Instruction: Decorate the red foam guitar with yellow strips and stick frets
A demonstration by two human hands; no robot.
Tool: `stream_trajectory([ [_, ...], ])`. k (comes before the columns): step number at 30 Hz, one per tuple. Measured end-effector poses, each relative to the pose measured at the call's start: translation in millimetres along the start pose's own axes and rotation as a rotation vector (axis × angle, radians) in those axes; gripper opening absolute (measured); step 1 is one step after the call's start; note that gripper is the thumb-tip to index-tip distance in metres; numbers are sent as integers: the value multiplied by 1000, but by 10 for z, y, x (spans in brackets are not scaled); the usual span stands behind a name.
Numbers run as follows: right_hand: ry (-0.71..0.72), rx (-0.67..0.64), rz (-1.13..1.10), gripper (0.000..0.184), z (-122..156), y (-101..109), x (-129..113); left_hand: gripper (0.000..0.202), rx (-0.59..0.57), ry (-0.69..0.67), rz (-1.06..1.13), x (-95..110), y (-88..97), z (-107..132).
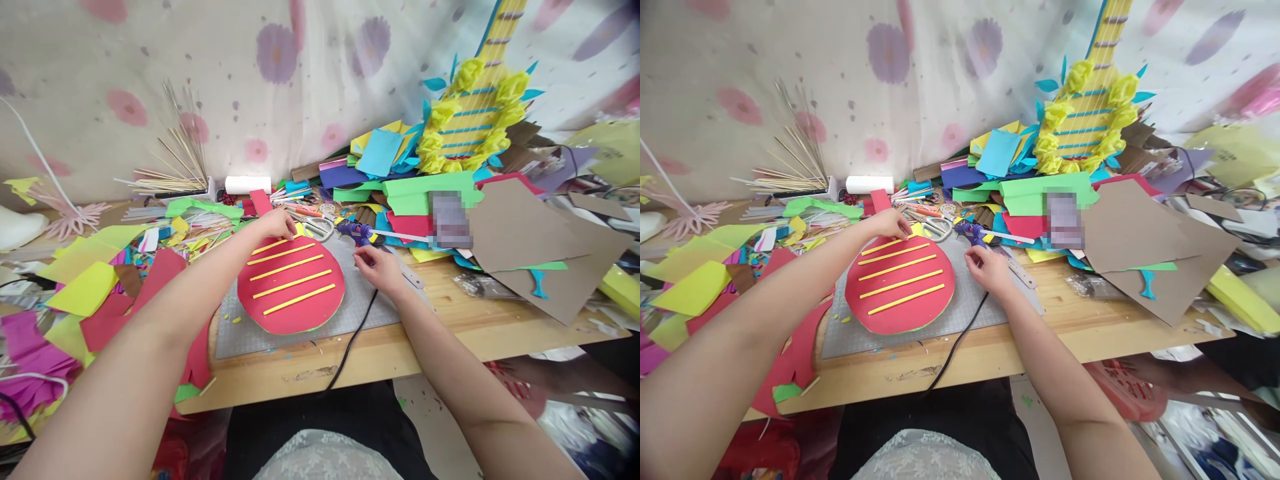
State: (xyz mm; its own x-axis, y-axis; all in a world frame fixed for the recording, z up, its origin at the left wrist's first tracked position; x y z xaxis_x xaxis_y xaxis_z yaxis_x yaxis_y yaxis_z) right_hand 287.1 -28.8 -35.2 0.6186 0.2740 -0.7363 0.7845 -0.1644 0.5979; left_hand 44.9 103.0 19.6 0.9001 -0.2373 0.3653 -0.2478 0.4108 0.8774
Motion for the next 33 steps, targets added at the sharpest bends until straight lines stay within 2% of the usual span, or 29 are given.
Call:
stream_trajectory([
  [5, -104, 149, 43, 33, -4, 140, 129, 15, -4, -61, -126, 35, 39, 18],
  [10, -201, 279, -19, 29, -44, 184, 299, 19, -58, -83, -151, 47, 38, -30],
  [14, -199, 311, -99, 22, -75, 138, 366, 22, -101, -101, -138, 28, 8, -101],
  [18, -153, 303, -89, 25, -109, 101, 375, 23, -108, -140, -197, 39, -11, -128],
  [21, -171, 292, -23, 25, -117, 120, 347, 23, -94, -131, -252, 61, -21, -109],
  [24, -239, 277, 152, 33, -77, 166, 282, 15, -24, -121, -257, 65, -9, -58],
  [26, -226, 253, 266, 38, -29, 177, 185, 13, 37, -98, -154, 48, 23, 8],
  [29, -37, 122, 296, 40, 4, 93, -81, 18, 118, -36, 112, 6, 99, 166],
  [31, 96, -23, 265, 36, -60, -40, -301, 18, 165, -13, 313, -14, 149, 292],
  [33, 170, -118, 237, 23, -234, -202, -497, 15, 198, -5, 519, -31, 182, 407],
])
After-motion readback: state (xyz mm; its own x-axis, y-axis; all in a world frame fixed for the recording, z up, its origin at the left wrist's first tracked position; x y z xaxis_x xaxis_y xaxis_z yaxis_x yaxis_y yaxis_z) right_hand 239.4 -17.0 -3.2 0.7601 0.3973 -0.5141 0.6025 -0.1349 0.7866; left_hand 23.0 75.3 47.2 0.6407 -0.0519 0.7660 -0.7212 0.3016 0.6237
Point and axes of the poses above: each hand's wrist, its own z-axis away from the middle knuckle, its own y-axis out of the back of the hand, x = y × z, the point moved 2 cm from there along -z, towards the middle knuckle, and after that the axes turned 12 degrees about -z, right-handed, at the moved point
